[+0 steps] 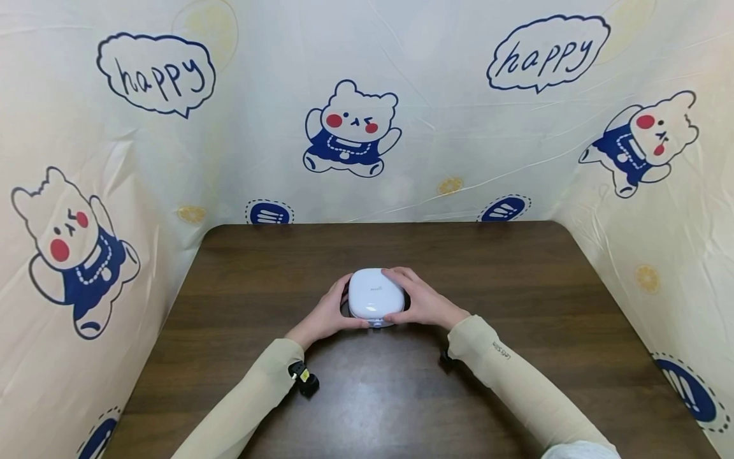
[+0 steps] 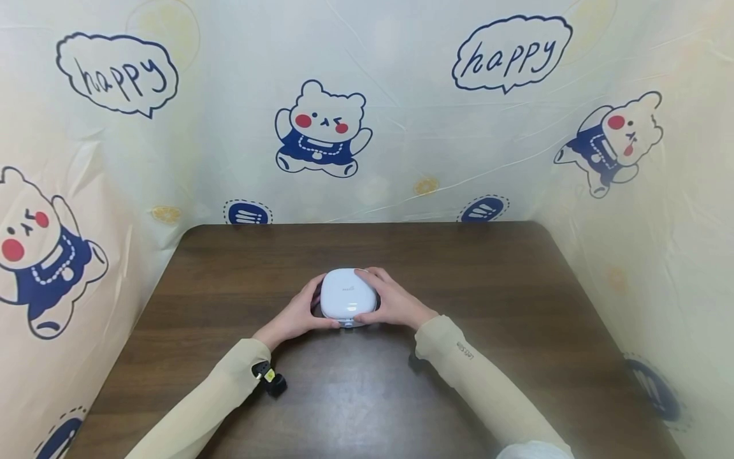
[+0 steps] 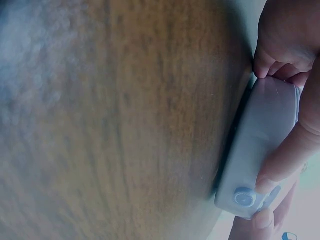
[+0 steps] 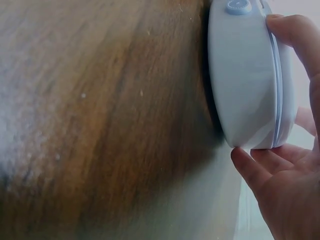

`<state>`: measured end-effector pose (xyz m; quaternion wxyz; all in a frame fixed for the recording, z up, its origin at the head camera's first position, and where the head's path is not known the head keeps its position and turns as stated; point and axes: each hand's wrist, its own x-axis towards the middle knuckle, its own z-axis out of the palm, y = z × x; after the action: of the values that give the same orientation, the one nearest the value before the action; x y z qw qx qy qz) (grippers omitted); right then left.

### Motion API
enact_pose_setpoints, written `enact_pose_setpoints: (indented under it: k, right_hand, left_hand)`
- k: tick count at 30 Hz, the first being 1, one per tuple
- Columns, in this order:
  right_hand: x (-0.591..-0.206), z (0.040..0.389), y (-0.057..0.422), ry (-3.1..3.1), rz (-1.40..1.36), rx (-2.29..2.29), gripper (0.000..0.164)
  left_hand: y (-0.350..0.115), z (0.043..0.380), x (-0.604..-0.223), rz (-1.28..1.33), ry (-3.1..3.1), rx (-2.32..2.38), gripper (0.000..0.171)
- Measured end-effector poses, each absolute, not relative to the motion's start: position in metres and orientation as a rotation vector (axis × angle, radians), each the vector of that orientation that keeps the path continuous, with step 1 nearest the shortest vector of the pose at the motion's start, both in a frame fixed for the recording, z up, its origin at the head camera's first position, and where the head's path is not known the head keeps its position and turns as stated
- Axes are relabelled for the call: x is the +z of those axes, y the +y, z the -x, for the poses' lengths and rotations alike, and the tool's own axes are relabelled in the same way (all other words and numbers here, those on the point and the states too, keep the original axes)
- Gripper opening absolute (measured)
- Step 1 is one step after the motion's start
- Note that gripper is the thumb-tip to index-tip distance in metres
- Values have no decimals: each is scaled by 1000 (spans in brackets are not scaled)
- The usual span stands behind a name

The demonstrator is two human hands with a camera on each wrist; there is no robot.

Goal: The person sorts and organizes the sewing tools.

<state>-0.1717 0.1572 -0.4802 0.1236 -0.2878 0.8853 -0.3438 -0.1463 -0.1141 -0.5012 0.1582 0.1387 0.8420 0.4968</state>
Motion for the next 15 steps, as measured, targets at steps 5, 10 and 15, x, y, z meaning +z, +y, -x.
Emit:
enact_pose_setpoints:
  k: [5, 10, 15]
  right_hand:
    - [-481, 172, 157, 2574, 843, -1007, 100]
    - [-482, 172, 158, 2570, 833, -998, 101]
    - [-483, 171, 158, 2567, 829, -1008, 100]
  left_hand:
    - [-114, 146, -502, -395, 2409, 1421, 117]
    - [-114, 146, -503, -395, 2413, 1415, 118]
    - [-114, 146, -502, -394, 2415, 1420, 117]
